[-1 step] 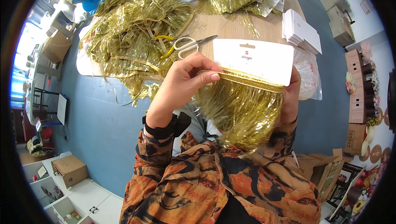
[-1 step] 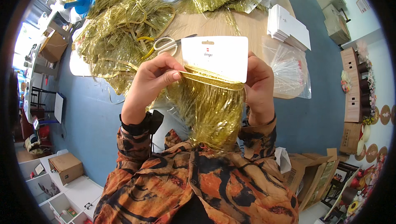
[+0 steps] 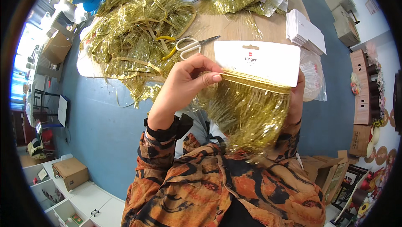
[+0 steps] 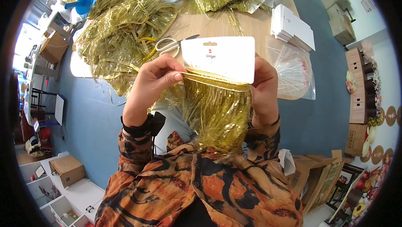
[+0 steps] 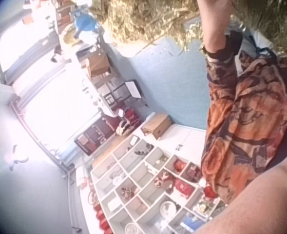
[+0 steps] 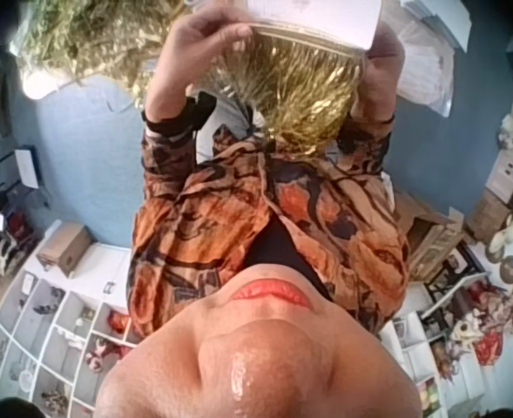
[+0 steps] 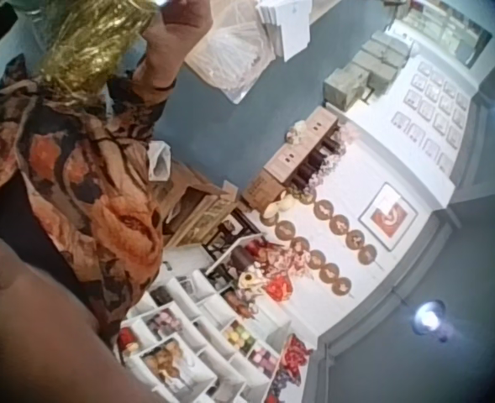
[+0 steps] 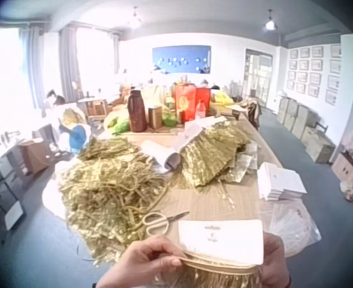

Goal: The person gathers gold tinsel strands, aligns them with a white card, and secures the bundle using a zip tie. The person then trims the zip tie and places the finished bundle on the table.

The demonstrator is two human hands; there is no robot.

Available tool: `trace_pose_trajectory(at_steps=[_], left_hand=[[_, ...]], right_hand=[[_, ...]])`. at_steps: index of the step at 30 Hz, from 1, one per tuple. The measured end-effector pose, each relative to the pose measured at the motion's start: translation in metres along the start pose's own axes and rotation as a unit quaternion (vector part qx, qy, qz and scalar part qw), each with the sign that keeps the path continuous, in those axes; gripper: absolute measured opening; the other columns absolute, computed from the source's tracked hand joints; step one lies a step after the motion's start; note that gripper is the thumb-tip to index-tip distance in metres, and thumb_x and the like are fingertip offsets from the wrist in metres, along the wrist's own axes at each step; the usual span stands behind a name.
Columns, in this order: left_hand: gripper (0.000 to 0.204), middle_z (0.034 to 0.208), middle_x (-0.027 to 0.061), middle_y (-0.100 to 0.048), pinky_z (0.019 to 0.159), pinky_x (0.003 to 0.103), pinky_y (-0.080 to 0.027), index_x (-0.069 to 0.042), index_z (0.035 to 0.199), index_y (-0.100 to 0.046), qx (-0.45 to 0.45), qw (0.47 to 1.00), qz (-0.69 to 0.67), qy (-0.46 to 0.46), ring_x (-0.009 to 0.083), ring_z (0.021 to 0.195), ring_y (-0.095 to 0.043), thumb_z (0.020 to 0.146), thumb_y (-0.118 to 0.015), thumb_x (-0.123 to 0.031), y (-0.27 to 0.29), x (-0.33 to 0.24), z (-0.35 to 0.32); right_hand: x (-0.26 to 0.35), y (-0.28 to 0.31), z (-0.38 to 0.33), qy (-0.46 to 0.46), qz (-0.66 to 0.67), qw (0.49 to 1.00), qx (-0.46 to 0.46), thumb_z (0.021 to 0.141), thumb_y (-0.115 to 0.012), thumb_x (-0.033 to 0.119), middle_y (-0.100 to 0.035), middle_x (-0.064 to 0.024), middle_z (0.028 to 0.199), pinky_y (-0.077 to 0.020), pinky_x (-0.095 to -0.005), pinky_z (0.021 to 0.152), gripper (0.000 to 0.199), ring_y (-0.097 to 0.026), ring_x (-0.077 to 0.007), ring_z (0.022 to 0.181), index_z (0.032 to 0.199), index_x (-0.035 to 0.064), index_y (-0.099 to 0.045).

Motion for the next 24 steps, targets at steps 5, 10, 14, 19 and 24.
trace_pose_trajectory(at_steps=[5,10,14,19,24], left_hand=[[0.015,0.094,-0.003,-0.068,0.073,0.021,-0.046,-0.002,0.103,-0.069,-0.015,0.999,-0.026,0.021,0.0039,0.083,-0.057,0.097,-0.076,-0.014,0.002,0.015,-0.001],[0.015,0.088,-0.0046,-0.066,0.069,0.02,-0.044,-0.003,0.099,-0.067,-0.022,0.998,-0.063,0.013,0.0024,0.078,-0.055,0.099,-0.075,-0.015,0.0,0.031,0.006],[0.015,0.086,-0.0057,-0.067,0.067,0.018,-0.042,-0.005,0.095,-0.066,-0.063,0.994,-0.07,0.05,0.0002,0.076,-0.055,0.099,-0.075,-0.015,0.004,0.054,0.016],[0.015,0.085,-0.0059,-0.068,0.064,0.016,-0.04,-0.006,0.094,-0.066,-0.122,0.989,-0.044,0.075,-0.0007,0.072,-0.055,0.098,-0.077,-0.016,0.012,0.082,0.028],[0.016,0.083,-0.0062,-0.067,0.063,0.015,-0.04,-0.006,0.094,-0.066,-0.141,0.986,-0.027,0.078,-0.001,0.071,-0.055,0.097,-0.078,-0.016,0.014,0.094,0.03]], right_hand=[[-0.017,0.025,-0.002,-0.028,0.029,0.999,-0.03,0.09,-0.083,0.014,-0.074,-0.0126,0.12,-0.0628,-0.0347,0.087,0.05,-0.073,-0.0182,0.104,0.133,-0.0019,-0.062],[-0.037,0.041,-0.001,-0.071,0.056,0.994,-0.055,0.096,-0.073,0.009,-0.074,-0.0128,0.116,-0.065,-0.0322,0.082,0.041,-0.075,-0.0176,0.098,0.134,-0.0021,-0.06],[-0.049,0.053,0.003,-0.153,0.139,0.974,-0.095,0.102,-0.065,0.011,-0.074,-0.0113,0.112,-0.0655,-0.0283,0.076,0.03,-0.075,-0.0155,0.092,0.13,-0.0008,-0.062],[-0.06,0.07,0.018,-0.128,0.003,0.989,-0.079,0.103,-0.055,0.006,-0.063,-0.0133,0.128,-0.0568,-0.0291,0.091,0.037,-0.064,-0.0142,0.11,0.139,0.0004,-0.052],[-0.055,0.062,0.014,-0.037,-0.201,0.979,-0.028,0.099,-0.064,0.0,-0.063,-0.0097,0.119,-0.0545,-0.0239,0.085,0.036,-0.064,-0.0117,0.103,0.134,0.0017,-0.055]])
Point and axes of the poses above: each hand's wrist, its own z-axis towards the middle knuckle, its own y-axis out of the back of the hand, x = y × z, the point moved 2 cm from there along z, towards the middle knuckle
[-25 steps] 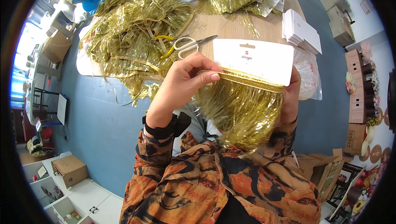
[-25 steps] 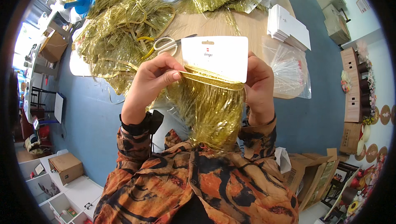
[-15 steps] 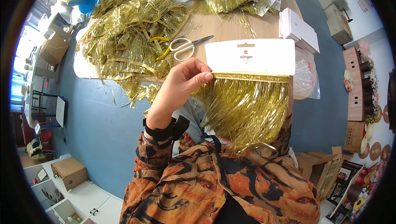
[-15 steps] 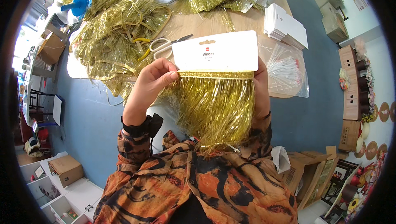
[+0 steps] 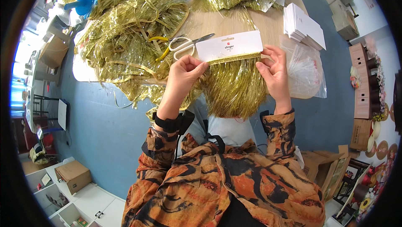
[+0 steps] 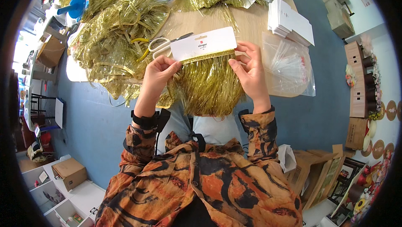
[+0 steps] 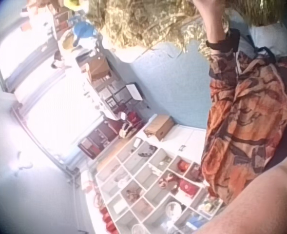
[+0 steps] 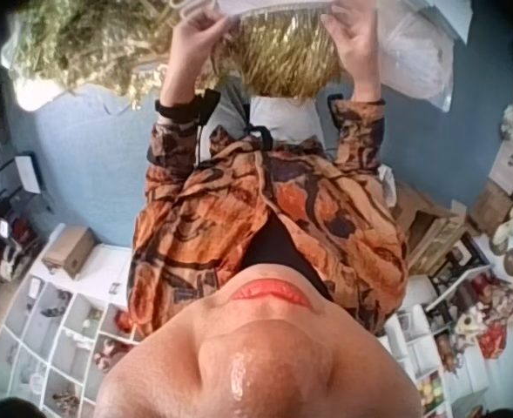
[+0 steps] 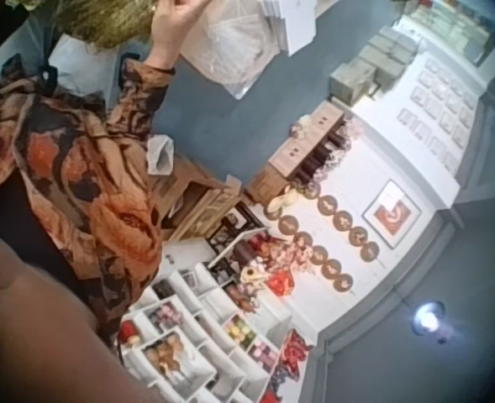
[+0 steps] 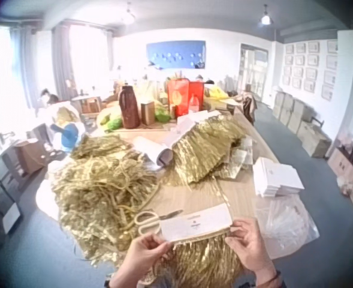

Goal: The person gathers gold tinsel strands, aligns them with a white card, and secures the bundle using a zip tie. The person then trims the zip tie and places the finished bundle on the table.

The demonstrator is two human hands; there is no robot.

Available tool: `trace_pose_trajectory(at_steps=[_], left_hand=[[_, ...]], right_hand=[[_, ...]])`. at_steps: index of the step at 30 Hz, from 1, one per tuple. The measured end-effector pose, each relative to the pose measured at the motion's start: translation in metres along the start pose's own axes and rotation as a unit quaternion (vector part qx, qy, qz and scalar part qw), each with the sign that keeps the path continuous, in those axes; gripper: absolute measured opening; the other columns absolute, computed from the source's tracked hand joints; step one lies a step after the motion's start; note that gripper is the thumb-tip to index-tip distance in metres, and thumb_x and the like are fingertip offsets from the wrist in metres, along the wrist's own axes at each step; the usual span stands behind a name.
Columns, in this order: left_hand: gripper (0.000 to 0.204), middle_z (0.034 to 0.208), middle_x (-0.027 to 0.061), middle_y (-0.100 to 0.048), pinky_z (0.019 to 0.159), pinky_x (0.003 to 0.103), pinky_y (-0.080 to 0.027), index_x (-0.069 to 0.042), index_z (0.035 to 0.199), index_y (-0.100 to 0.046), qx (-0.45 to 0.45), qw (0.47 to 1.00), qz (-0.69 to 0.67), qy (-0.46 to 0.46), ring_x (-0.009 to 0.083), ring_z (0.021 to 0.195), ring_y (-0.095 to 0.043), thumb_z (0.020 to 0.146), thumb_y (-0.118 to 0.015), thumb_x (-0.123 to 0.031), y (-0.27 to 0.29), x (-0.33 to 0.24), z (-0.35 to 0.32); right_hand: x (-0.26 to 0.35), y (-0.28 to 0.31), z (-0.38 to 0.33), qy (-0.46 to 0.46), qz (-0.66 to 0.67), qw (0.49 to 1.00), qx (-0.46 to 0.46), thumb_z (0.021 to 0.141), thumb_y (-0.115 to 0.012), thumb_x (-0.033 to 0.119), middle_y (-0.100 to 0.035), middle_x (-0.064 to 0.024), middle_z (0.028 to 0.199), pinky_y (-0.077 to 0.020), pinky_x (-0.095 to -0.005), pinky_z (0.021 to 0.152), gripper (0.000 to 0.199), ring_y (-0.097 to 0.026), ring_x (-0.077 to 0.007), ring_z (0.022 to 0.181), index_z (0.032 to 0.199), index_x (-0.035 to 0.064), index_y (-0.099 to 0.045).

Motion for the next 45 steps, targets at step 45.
trace_pose_trajectory(at_steps=[45], left_hand=[[0.028,0.089,0.0119,-0.077,0.072,0.029,-0.056,-0.002,0.111,-0.055,0.001,0.989,0.134,-0.063,0.0141,0.082,-0.073,0.093,-0.074,-0.009,-0.035,-0.075,-0.054]], right_hand=[[0.062,-0.088,-0.011,0.136,-0.313,0.937,0.071,0.081,-0.075,0.002,-0.063,-0.0107,0.101,-0.0533,-0.0387,0.082,0.025,-0.064,-0.0304,0.094,0.103,0.0053,-0.065]])
Point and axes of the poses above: each hand's wrist, its own z-axis towards the middle knuckle, its own y-axis out of the back of the hand, x = y × z, the point moved 2 cm from there along z, towards the middle knuckle
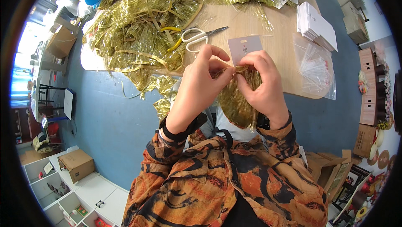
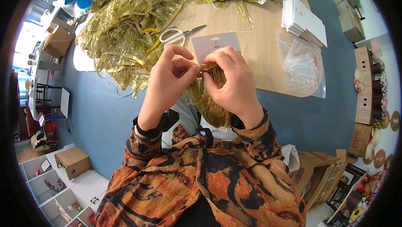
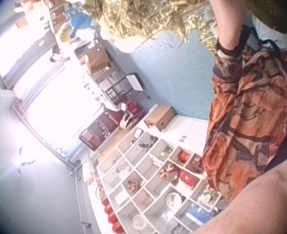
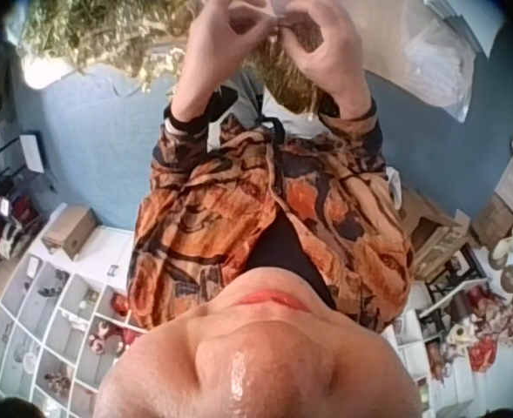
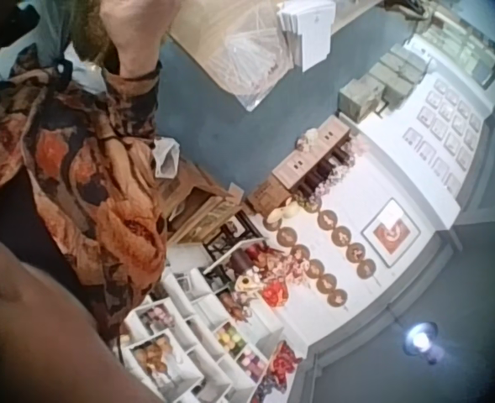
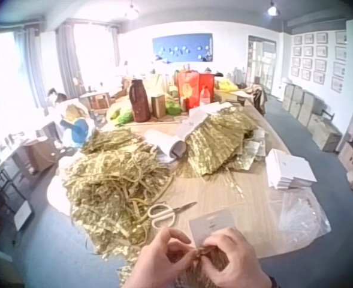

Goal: The person gathers gold tinsel strands, aligns them with a white card, and secures the bundle using a zip tie. The person then trims the zip tie and places the finished bundle on the table.

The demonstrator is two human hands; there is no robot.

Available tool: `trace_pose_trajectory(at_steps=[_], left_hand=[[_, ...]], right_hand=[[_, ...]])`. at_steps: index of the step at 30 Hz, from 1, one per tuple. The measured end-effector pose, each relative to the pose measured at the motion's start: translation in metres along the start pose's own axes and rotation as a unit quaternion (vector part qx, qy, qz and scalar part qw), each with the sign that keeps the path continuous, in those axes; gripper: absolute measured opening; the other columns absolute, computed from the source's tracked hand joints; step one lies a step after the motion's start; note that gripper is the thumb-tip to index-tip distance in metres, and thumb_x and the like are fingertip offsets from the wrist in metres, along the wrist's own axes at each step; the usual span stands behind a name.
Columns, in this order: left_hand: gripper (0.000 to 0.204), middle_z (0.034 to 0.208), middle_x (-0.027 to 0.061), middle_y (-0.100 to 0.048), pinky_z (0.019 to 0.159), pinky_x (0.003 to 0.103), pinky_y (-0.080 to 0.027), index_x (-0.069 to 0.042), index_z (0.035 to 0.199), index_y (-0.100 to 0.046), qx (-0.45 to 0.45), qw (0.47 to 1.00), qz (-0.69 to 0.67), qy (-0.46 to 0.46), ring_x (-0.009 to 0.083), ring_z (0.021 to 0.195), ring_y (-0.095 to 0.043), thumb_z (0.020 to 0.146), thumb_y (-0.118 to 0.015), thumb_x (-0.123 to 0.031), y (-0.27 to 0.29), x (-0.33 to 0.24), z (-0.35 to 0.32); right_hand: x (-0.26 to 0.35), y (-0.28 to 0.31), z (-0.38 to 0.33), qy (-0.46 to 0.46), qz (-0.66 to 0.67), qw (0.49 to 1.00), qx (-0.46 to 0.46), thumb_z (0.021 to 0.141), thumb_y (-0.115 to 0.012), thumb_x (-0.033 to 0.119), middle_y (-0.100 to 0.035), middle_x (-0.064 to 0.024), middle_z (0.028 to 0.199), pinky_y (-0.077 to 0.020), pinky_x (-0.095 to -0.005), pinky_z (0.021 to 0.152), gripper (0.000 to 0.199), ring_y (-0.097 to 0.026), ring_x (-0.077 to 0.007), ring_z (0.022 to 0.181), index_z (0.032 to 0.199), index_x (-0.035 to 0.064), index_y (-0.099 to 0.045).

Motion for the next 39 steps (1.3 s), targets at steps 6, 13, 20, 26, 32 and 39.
trace_pose_trajectory(at_steps=[6,13,20,26,32,39], left_hand=[[0.027,0.088,0.0053,-0.075,0.067,0.025,-0.053,-0.002,0.105,-0.061,0.064,0.997,0.031,-0.036,0.0085,0.077,-0.067,0.091,-0.081,-0.012,0.006,-0.021,-0.001],[0.015,0.086,0.0014,-0.068,0.069,0.025,-0.049,-0.003,0.101,-0.079,0.059,0.994,0.03,-0.083,0.0074,0.078,-0.06,0.088,-0.082,-0.011,0.033,-0.014,0.002],[0.015,0.092,-0.002,-0.064,0.069,0.023,-0.045,-0.003,0.097,-0.076,0.08,0.996,-0.003,-0.031,0.0048,0.078,-0.054,0.093,-0.081,-0.016,0.045,0.003,0.005],[0.019,0.107,0.0023,-0.071,0.077,0.022,-0.046,-0.003,0.094,-0.07,0.119,0.98,-0.157,-0.003,0.0041,0.088,-0.057,0.096,-0.078,-0.02,0.04,0.011,0.009],[0.018,0.101,0.0007,-0.07,0.077,0.022,-0.045,-0.004,0.092,-0.068,0.114,0.975,-0.19,0.005,0.0033,0.088,-0.056,0.097,-0.077,-0.018,0.03,0.027,0.017],[0.015,0.086,-0.0068,-0.066,0.072,0.018,-0.041,-0.007,0.091,-0.067,0.041,0.983,-0.168,0.061,0.0009,0.078,-0.054,0.098,-0.076,-0.017,0.026,0.069,0.037]], right_hand=[[0.003,0.015,-0.008,-0.059,0.17,0.983,-0.02,0.076,-0.067,-0.005,-0.06,-0.0072,0.101,-0.0571,-0.0331,0.087,0.028,-0.065,-0.0198,0.092,0.101,0.0042,-0.06],[-0.007,0.036,-0.015,-0.143,0.54,0.824,-0.1,0.08,-0.064,0.004,-0.066,-0.0096,0.114,-0.0572,-0.0344,0.096,0.042,-0.068,-0.0185,0.105,0.119,0.0025,-0.053],[-0.022,0.039,-0.024,-0.116,0.663,0.731,-0.108,0.085,-0.062,0.02,-0.063,-0.0199,0.131,-0.0603,-0.0424,0.099,0.063,-0.068,-0.0287,0.116,0.143,-0.0019,-0.047],[-0.05,0.04,-0.032,-0.134,0.714,0.683,-0.075,0.093,-0.055,0.024,-0.058,-0.0249,0.141,-0.0608,-0.046,0.1,0.071,-0.067,-0.0319,0.121,0.156,-0.0023,-0.035],[-0.078,0.03,-0.035,-0.193,0.691,0.695,-0.045,0.097,-0.048,0.026,-0.063,-0.0193,0.134,-0.0635,-0.0373,0.089,0.059,-0.07,-0.0232,0.111,0.148,-0.0027,-0.044],[-0.118,0.015,-0.017,-0.229,0.375,0.885,-0.154,0.099,-0.051,-0.002,-0.059,-0.0131,0.127,-0.0528,-0.0251,0.09,0.044,-0.064,-0.015,0.104,0.143,0.0015,-0.043]])
Point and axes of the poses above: each hand's wrist, its own z-axis towards the middle knuckle, its own y-axis out of the back of the hand, x = y × z, the point moved 2 cm from there along z, towards the middle knuckle
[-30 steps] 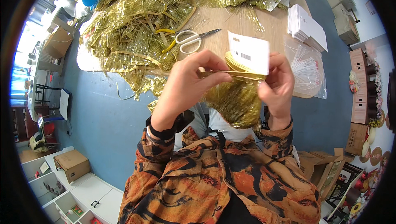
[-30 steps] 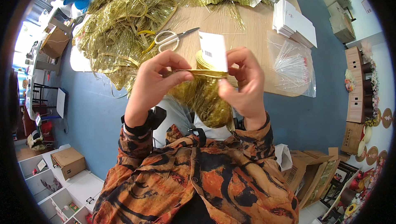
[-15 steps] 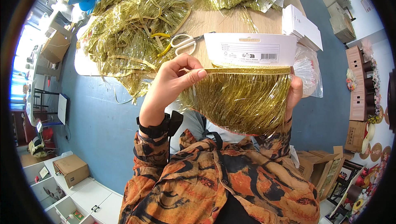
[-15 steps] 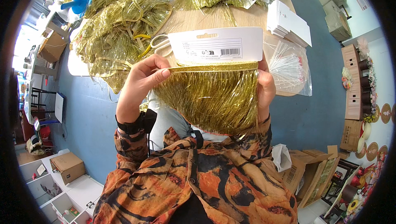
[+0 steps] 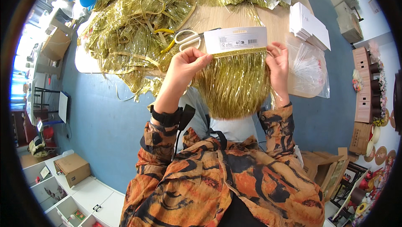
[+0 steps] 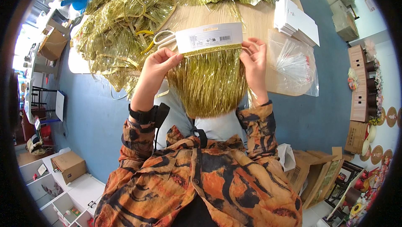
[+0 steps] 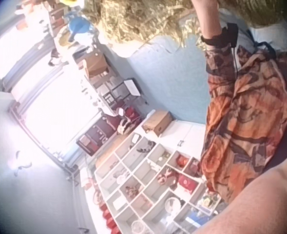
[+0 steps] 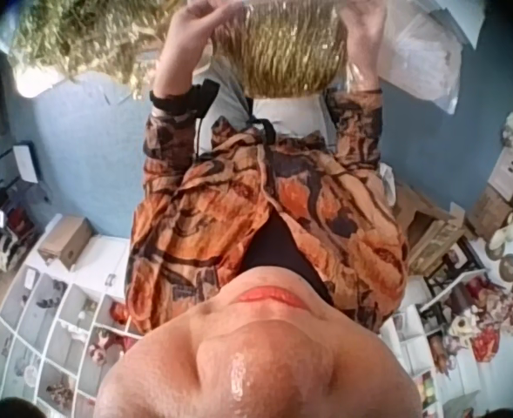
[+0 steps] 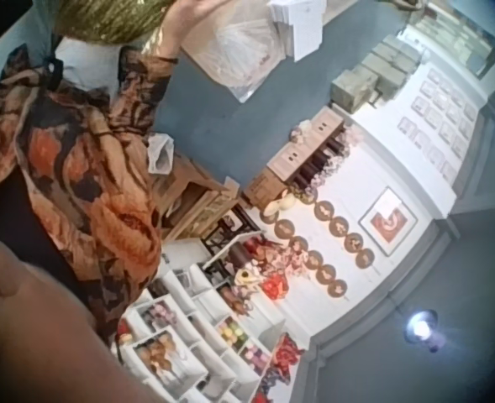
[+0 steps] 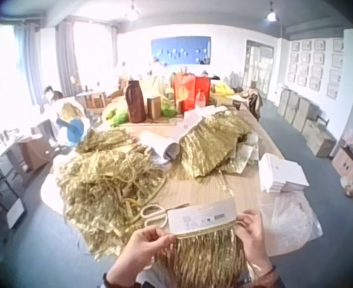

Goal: The person gathers gold tinsel strands, aligns them with a white card, and secures the bundle using a zip tie. The person then trims the zip tie and places the finished bundle on the table.

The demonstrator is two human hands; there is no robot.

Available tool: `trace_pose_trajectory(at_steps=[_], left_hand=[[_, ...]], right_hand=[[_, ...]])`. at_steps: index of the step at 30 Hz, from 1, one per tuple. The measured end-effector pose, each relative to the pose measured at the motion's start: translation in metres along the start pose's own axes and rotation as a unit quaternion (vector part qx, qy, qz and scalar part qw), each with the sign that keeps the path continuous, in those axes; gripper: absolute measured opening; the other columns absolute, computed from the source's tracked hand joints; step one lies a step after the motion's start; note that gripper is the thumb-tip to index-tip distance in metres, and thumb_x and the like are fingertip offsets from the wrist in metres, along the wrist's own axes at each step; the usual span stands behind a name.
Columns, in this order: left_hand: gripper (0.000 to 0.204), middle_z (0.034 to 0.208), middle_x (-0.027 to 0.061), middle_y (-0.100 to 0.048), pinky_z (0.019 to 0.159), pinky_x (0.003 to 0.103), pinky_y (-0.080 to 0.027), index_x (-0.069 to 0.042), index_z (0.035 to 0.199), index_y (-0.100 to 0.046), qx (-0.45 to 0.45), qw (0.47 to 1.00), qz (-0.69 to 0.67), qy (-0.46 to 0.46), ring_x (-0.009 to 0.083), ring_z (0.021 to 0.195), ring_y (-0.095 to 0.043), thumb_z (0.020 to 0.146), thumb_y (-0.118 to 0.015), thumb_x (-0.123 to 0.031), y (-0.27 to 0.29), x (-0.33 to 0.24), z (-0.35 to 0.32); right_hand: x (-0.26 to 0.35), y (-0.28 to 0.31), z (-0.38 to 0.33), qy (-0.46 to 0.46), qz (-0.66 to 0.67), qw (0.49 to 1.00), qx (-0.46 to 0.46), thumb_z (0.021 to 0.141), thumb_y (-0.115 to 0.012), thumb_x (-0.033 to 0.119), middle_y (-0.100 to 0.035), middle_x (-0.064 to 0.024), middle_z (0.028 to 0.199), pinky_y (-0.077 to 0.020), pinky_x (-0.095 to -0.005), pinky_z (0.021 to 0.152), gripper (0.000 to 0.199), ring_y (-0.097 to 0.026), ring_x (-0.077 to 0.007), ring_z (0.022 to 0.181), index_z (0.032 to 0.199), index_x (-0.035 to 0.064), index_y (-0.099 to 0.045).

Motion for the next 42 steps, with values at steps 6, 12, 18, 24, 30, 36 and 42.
trace_pose_trajectory(at_steps=[6,12,18,24,30,36,42], left_hand=[[0.016,0.088,-0.0056,-0.067,0.075,0.019,-0.043,-0.007,0.09,-0.067,-0.036,0.999,0.003,0.023,0.0015,0.081,-0.056,0.098,-0.077,-0.018,0.013,0.025,0.014],[0.017,0.081,-0.0074,-0.064,0.066,0.017,-0.04,-0.007,0.091,-0.066,-0.045,0.998,-0.029,-0.014,0.0003,0.071,-0.053,0.096,-0.079,-0.017,0.01,0.026,0.014],[0.017,0.084,-0.0052,-0.068,0.065,0.017,-0.041,-0.006,0.092,-0.067,-0.055,0.998,-0.006,-0.016,0.0002,0.072,-0.055,0.097,-0.078,-0.017,0.006,0.019,0.014],[0.016,0.083,-0.0047,-0.068,0.064,0.017,-0.041,-0.002,0.095,-0.067,-0.055,0.998,0.03,-0.013,-0.0001,0.074,-0.056,0.097,-0.077,-0.015,-0.011,-0.001,-0.005],[0.014,0.087,-0.0024,-0.069,0.066,0.018,-0.046,0.001,0.1,-0.068,-0.018,0.999,-0.013,-0.039,0.001,0.077,-0.059,0.096,-0.076,-0.009,-0.027,-0.026,-0.031],[0.013,0.09,-0.0022,-0.071,0.069,0.017,-0.046,0.0,0.101,-0.069,-0.024,0.999,-0.011,-0.037,0.0007,0.079,-0.06,0.094,-0.077,-0.007,-0.031,-0.034,-0.037],[0.014,0.089,-0.002,-0.07,0.068,0.018,-0.047,-0.001,0.101,-0.069,-0.015,0.999,-0.001,-0.047,0.0019,0.078,-0.06,0.094,-0.079,-0.009,-0.039,-0.041,-0.042]], right_hand=[[-0.002,0.003,0.005,0.046,-0.104,0.985,0.13,0.097,-0.055,-0.008,-0.064,-0.0079,0.124,-0.0525,-0.0241,0.091,0.033,-0.065,-0.0135,0.108,0.129,-0.0005,-0.06],[-0.022,0.007,0.015,0.061,-0.109,0.986,0.107,0.094,-0.07,-0.007,-0.068,-0.0057,0.118,-0.0582,-0.0271,0.089,0.024,-0.069,-0.0144,0.105,0.117,-0.0015,-0.07],[-0.003,-0.009,0.009,0.032,-0.26,0.965,0.022,0.09,-0.077,-0.001,-0.07,-0.0081,0.117,-0.0587,-0.0308,0.093,0.026,-0.07,-0.0194,0.107,0.115,0.0045,-0.076],[0.06,-0.063,-0.031,0.358,-0.497,0.787,0.074,0.082,-0.081,0.008,-0.072,-0.0017,0.114,-0.0529,-0.0346,0.091,0.033,-0.061,-0.0243,0.105,0.114,0.0118,-0.079],[0.06,-0.094,-0.041,0.385,-0.454,0.796,0.109,0.08,-0.081,0.005,-0.072,0.0002,0.107,-0.054,-0.0344,0.084,0.029,-0.061,-0.0234,0.096,0.109,0.0107,-0.079],[0.064,-0.093,-0.048,0.395,-0.431,0.804,0.107,0.081,-0.078,-0.001,-0.071,-0.0035,0.106,-0.0557,-0.0379,0.083,0.031,-0.067,-0.0262,0.096,0.11,0.0096,-0.075],[0.07,-0.091,-0.053,0.381,-0.426,0.814,0.104,0.077,-0.077,-0.004,-0.071,-0.0054,0.104,-0.0568,-0.0374,0.081,0.031,-0.069,-0.0272,0.093,0.106,0.009,-0.074]])
Point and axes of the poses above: each hand's wrist, its own z-axis towards the middle knuckle, its own y-axis out of the back of the hand, x = y × z, the point moved 2 cm from there along z, towards the middle knuckle
